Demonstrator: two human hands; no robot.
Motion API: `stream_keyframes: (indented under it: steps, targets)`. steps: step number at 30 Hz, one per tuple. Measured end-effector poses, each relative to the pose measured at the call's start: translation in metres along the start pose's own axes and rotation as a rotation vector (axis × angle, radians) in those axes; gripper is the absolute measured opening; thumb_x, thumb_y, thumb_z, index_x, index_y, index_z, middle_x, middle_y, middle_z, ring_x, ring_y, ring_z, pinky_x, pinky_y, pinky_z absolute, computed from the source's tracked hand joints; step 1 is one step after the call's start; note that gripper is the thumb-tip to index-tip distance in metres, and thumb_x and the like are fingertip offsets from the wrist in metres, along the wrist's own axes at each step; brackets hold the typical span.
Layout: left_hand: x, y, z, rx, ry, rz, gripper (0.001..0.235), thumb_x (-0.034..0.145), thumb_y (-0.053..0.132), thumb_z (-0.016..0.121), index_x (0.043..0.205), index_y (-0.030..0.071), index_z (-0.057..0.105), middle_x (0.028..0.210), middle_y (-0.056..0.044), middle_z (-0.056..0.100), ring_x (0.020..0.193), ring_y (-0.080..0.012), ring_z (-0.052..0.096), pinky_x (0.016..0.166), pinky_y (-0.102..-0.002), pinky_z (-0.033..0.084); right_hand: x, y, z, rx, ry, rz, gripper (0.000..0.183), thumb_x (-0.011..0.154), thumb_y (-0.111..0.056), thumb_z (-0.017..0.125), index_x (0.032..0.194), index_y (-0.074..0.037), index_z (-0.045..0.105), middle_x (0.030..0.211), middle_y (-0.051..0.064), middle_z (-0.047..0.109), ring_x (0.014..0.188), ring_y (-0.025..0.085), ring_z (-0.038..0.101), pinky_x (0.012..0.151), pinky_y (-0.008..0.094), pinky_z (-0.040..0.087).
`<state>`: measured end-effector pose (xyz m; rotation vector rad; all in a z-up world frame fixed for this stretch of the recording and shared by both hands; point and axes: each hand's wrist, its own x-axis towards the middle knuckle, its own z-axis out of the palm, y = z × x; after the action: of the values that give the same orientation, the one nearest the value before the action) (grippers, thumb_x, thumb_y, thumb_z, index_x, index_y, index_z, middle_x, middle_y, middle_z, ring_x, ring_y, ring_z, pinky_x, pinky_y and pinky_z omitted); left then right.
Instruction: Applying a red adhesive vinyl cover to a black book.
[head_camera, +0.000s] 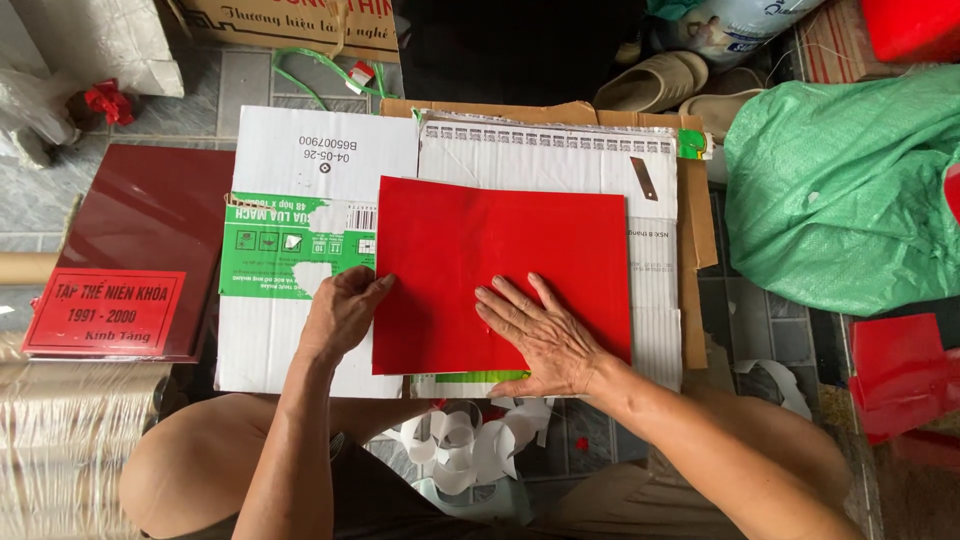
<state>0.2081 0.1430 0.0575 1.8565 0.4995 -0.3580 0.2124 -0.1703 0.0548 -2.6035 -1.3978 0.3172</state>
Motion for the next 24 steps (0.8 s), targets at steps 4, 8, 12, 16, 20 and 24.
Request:
stream_keyframes:
  steps: [4, 8, 12, 16, 20, 24]
  targets:
    - [0.001, 0.001, 0.001, 0.000, -0.009, -0.028, 0.035, 0.097, 0.034, 0.066, 0.087, 0.001, 0.073, 0.065, -0.004, 0.060, 0.057, -0.0131, 0.047, 0.054, -0.033, 0.043, -0.008, -0.005, 0.008, 0.002, -0.005, -0.021, 0.124, 0.071, -0.090, 0.058, 0.160, -0.010, 0.025, 0.170, 0.005, 0.015, 0.156, 0.026, 0.007, 0.126, 0.058, 0.001]
    - [0.000, 0.000, 0.002, 0.014, -0.006, -0.047, 0.036, 0.098, 0.035, 0.066, 0.088, 0.001, 0.073, 0.065, -0.005, 0.060, 0.057, -0.0140, 0.048, 0.053, -0.034, 0.043, -0.010, -0.007, 0.013, 0.003, -0.013, -0.006, 0.121, 0.073, -0.090, 0.059, 0.160, -0.013, 0.025, 0.170, 0.004, 0.015, 0.156, 0.024, 0.007, 0.126, 0.058, 0.001]
    - [0.000, 0.000, 0.000, 0.011, 0.006, -0.027, 0.034, 0.096, 0.035, 0.067, 0.090, 0.002, 0.074, 0.065, -0.005, 0.063, 0.057, -0.0124, 0.050, 0.054, -0.032, 0.045, -0.013, -0.012, 0.016, 0.041, 0.015, 0.026, 0.114, 0.078, -0.084, 0.058, 0.160, -0.011, 0.025, 0.170, 0.005, 0.014, 0.156, 0.024, 0.007, 0.126, 0.058, 0.002]
    - [0.003, -0.001, 0.001, 0.086, 0.004, -0.037, 0.039, 0.097, 0.037, 0.067, 0.093, -0.001, 0.074, 0.067, -0.007, 0.062, 0.059, -0.0146, 0.051, 0.056, -0.034, 0.046, -0.019, -0.017, 0.015, 0.024, 0.014, -0.012, 0.104, 0.085, -0.078, 0.058, 0.160, -0.013, 0.025, 0.170, 0.003, 0.015, 0.157, 0.025, 0.009, 0.126, 0.058, 0.002]
    - [0.001, -0.002, 0.002, 0.062, 0.002, -0.044, 0.039, 0.097, 0.037, 0.067, 0.095, -0.002, 0.075, 0.068, -0.007, 0.064, 0.061, -0.0149, 0.053, 0.059, -0.034, 0.047, -0.028, -0.023, 0.025, -0.008, 0.018, -0.034, 0.100, 0.088, -0.074, 0.058, 0.162, -0.016, 0.025, 0.171, 0.002, 0.016, 0.158, 0.024, 0.010, 0.128, 0.057, 0.003]
    - [0.000, -0.004, 0.001, 0.018, 0.010, -0.003, 0.036, 0.094, 0.036, 0.067, 0.095, 0.001, 0.074, 0.068, -0.005, 0.064, 0.061, -0.0138, 0.054, 0.059, -0.033, 0.048, -0.041, -0.035, 0.025, 0.064, -0.068, -0.070, 0.100, 0.089, -0.072, 0.058, 0.163, -0.016, 0.022, 0.172, 0.003, 0.015, 0.157, 0.023, 0.010, 0.126, 0.058, 0.003]
